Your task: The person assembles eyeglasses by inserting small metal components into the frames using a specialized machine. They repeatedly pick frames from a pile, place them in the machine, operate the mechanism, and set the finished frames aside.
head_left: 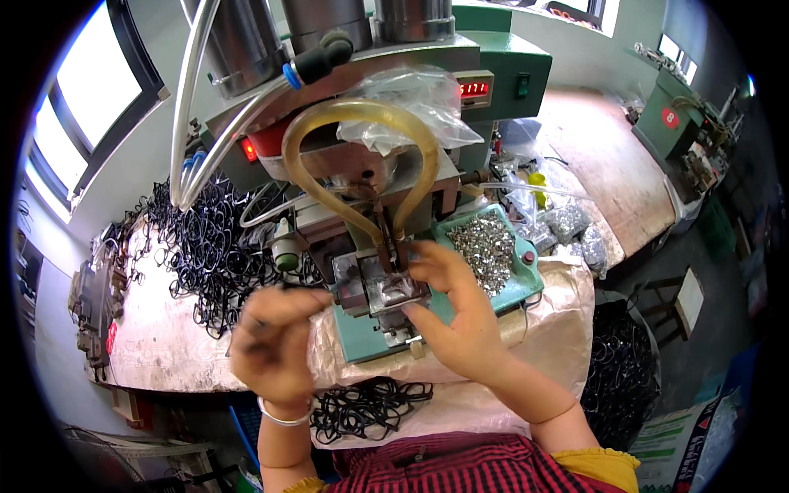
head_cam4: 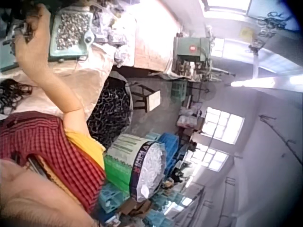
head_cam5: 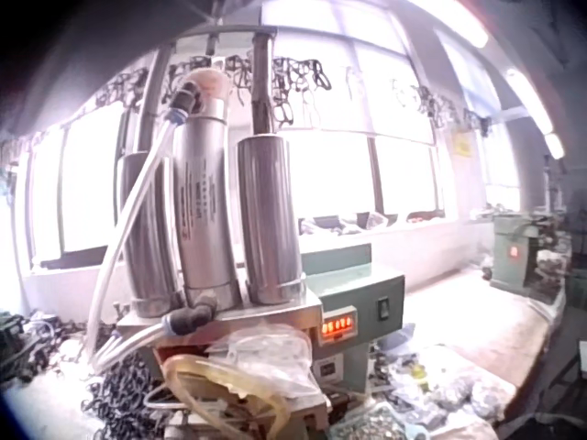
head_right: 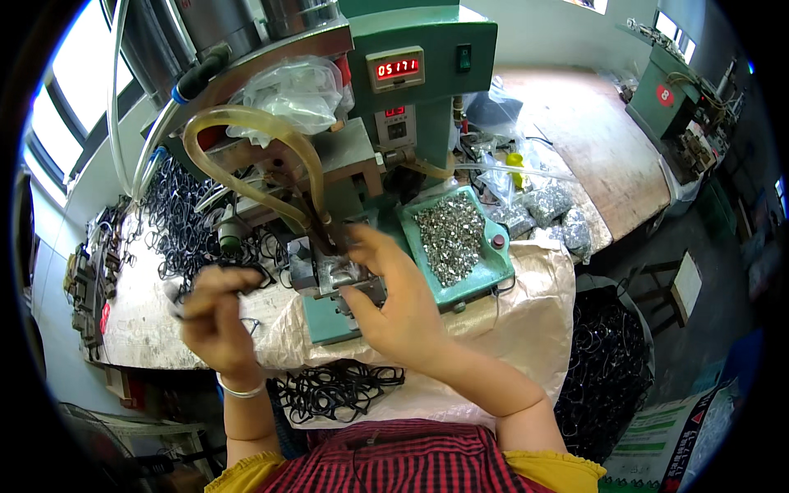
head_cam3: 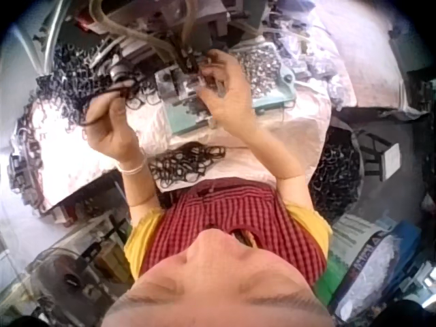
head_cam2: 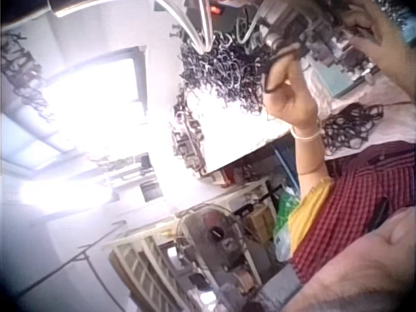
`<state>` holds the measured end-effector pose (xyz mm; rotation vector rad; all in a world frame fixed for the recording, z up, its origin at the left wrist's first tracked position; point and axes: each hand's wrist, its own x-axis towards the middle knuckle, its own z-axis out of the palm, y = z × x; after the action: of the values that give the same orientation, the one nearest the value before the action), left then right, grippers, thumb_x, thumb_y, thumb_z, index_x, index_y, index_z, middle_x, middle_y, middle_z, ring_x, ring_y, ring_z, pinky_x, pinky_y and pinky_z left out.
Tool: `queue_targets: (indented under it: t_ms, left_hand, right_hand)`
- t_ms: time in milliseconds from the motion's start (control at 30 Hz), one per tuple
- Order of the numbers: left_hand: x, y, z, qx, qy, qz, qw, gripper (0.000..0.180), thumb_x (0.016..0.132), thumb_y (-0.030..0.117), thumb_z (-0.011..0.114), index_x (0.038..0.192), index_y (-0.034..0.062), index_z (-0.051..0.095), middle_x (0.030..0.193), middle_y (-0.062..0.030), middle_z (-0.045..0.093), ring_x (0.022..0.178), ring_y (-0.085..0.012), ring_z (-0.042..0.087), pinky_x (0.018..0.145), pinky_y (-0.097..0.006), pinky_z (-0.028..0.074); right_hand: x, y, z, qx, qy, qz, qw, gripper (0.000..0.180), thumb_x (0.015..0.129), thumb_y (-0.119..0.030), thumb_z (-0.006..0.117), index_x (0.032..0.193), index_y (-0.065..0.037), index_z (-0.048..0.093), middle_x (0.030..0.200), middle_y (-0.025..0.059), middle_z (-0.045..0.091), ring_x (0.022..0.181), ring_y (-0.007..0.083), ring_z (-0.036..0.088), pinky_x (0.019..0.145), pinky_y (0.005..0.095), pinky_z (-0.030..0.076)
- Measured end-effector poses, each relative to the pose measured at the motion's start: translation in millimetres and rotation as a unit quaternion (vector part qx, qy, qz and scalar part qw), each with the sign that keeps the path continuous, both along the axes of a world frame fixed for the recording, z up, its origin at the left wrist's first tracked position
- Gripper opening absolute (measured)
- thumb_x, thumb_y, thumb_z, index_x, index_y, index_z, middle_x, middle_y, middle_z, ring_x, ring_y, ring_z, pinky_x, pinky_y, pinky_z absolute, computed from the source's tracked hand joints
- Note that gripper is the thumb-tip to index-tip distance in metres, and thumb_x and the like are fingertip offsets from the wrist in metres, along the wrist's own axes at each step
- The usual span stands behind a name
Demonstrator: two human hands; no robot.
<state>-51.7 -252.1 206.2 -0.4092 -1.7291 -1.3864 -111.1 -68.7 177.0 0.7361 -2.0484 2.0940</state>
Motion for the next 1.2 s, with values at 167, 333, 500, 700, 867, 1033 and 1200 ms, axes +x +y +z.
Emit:
queue_targets:
  t_ms: [167,333,500,700,867,1033,1200]
  left_hand:
    - [3.5,17.3,-37.3,-0.358,0.015,-0.012,0.934,0.026,0.07,0.013,0.07,0.096,0.0094,0.073,0.103,-0.0047,0.071,0.08,-0.0247,0.056,0.088,-0.044,0.051]
    - [-5.4,9.6,-40.7,-0.38,0.02,-0.059,0.923,0.034,0.07,0.015,0.067,0.104,0.0104,0.07,0.108,-0.0024,0.068,0.083,-0.0257,0.055,0.089,-0.045,0.049]
    - [-1.9,12.3,-40.4,-0.367,0.02,-0.036,0.929,0.029,0.073,0.012,0.071,0.102,0.0118,0.072,0.109,-0.0016,0.07,0.081,-0.0231,0.057,0.092,-0.045,0.05]
    - [52.7,16.2,-84.8,-0.264,-0.053,0.06,0.961,0.037,0.078,0.007,0.074,0.113,0.0056,0.065,0.121,-0.0146,0.067,0.109,-0.0302,0.063,0.095,-0.044,0.047]
    - [105.9,-55.5,-114.7,-0.184,-0.162,0.347,0.905,0.033,0.075,0.003,0.074,0.107,0.0035,0.069,0.106,-0.0128,0.07,0.09,-0.028,0.065,0.082,-0.037,0.048]
    - [99.0,-136.3,-52.6,-0.365,-0.264,0.329,0.83,0.024,0.076,0.003,0.068,0.1,0.0056,0.067,0.113,-0.0106,0.066,0.106,-0.0326,0.058,0.097,-0.043,0.044]
    - [81.8,-198.8,-116.8,-0.607,-0.295,0.185,0.715,0.023,0.08,0.015,0.067,0.102,0.0116,0.068,0.127,-0.01,0.061,0.113,-0.0335,0.053,0.106,-0.046,0.039]
  right_hand:
    - [-58.6,52.4,-59.7,0.337,0.133,-0.207,0.909,0.028,0.076,-0.01,0.074,0.104,-0.004,0.069,0.122,0.0176,0.061,0.117,0.0353,0.056,0.101,0.0405,0.043]
    - [-79.5,86.3,-111.7,0.327,0.172,-0.268,0.89,0.015,0.075,-0.009,0.075,0.089,-0.005,0.072,0.116,0.0203,0.063,0.119,0.0371,0.055,0.101,0.043,0.043]
    - [-141.5,69.9,-100.7,0.292,0.214,-0.269,0.893,0.008,0.082,-0.007,0.066,0.088,-0.001,0.068,0.108,0.0224,0.066,0.109,0.0387,0.061,0.096,0.0416,0.047]
    - [-124.8,64.3,-114.3,0.295,0.094,-0.182,0.933,0.011,0.088,-0.007,0.062,0.094,0.0,0.066,0.09,0.0166,0.066,0.083,0.0308,0.064,0.077,0.036,0.049]
    - [-76.7,97.7,-123.4,0.035,-0.053,-0.235,0.97,0.023,0.097,-0.011,0.058,0.114,0.002,0.068,0.108,0.0085,0.071,0.096,0.013,0.063,0.087,0.0261,0.048]
    - [-102.3,89.4,-131.0,0.003,-0.113,-0.217,0.97,0.023,0.094,-0.011,0.063,0.11,0.003,0.07,0.107,0.0072,0.071,0.094,0.014,0.064,0.086,0.0249,0.048]
    - [-97.1,60.8,-103.8,0.252,0.168,-0.287,0.909,0.016,0.085,-0.006,0.068,0.1,-0.001,0.072,0.096,0.0146,0.071,0.086,0.0259,0.068,0.079,0.0315,0.052]
